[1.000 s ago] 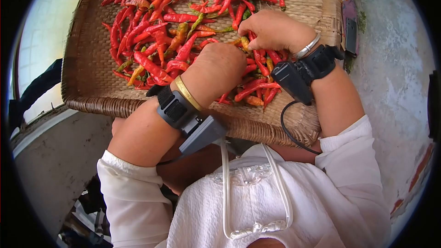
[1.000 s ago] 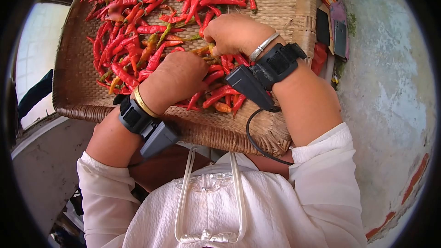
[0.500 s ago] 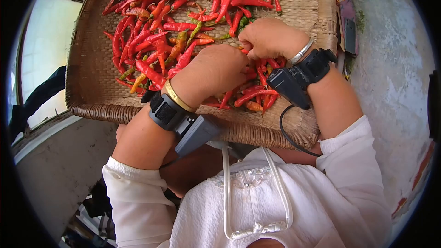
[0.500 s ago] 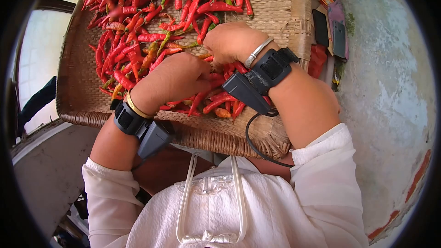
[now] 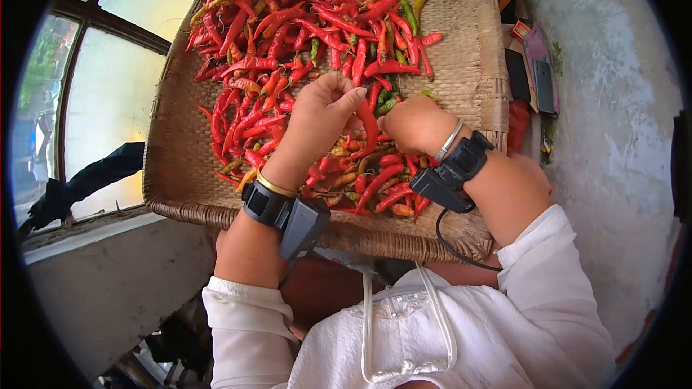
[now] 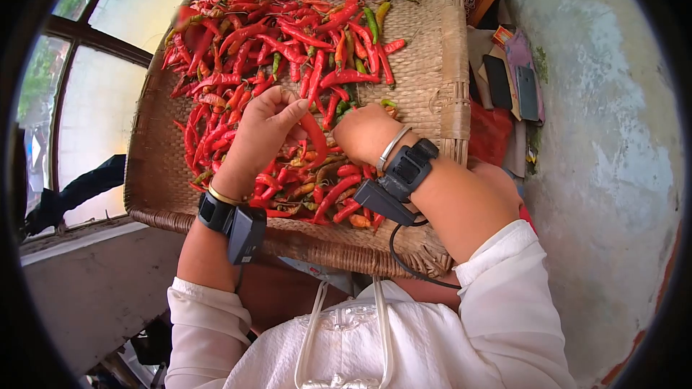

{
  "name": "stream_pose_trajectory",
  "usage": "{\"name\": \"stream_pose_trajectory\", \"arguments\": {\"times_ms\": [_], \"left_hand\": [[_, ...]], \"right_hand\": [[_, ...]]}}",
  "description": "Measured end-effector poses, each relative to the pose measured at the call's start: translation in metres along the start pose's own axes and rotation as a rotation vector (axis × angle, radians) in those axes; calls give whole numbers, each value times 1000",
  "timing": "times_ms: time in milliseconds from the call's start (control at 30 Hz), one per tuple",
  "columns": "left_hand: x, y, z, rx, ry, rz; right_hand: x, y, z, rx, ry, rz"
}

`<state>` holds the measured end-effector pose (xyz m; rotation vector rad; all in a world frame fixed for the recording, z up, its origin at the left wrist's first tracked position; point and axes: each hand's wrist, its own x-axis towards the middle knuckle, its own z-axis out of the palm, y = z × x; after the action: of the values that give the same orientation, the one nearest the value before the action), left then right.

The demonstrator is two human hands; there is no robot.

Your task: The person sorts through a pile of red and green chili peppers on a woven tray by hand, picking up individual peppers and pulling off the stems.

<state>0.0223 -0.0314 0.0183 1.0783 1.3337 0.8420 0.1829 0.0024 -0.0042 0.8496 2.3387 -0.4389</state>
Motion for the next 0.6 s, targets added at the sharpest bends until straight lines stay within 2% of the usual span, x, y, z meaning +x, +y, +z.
{"name": "stream_pose_trajectory", "arguments": {"times_ms": [67, 133, 200, 267, 333, 400, 467, 533, 600], "left_hand": [[3, 0, -5, -94, 29, -34], [1, -1, -11, -103, 47, -24], [-1, -3, -18, -298, 172, -14], [-2, 0, -26, -338, 148, 21], [-2, 8, -29, -462, 145, 147], [5, 13, -31, -452, 128, 187], [14, 15, -25, -572, 94, 350], [12, 25, -13, -526, 147, 391], [11, 19, -9, -236, 162, 303]], "right_hand": [[6, 4, 13, -25, 157, 26], [-1, 5, 4, -51, 165, 32], [-6, 8, -3, 84, 195, 44], [-17, 12, -10, 160, 262, 30], [-26, 14, -16, 369, 381, -66], [-28, 15, -17, 399, 411, -90], [-31, 13, -17, 437, 432, -116], [-32, 12, -23, 621, 487, -179], [-31, 14, -26, 730, 522, -157]]}}
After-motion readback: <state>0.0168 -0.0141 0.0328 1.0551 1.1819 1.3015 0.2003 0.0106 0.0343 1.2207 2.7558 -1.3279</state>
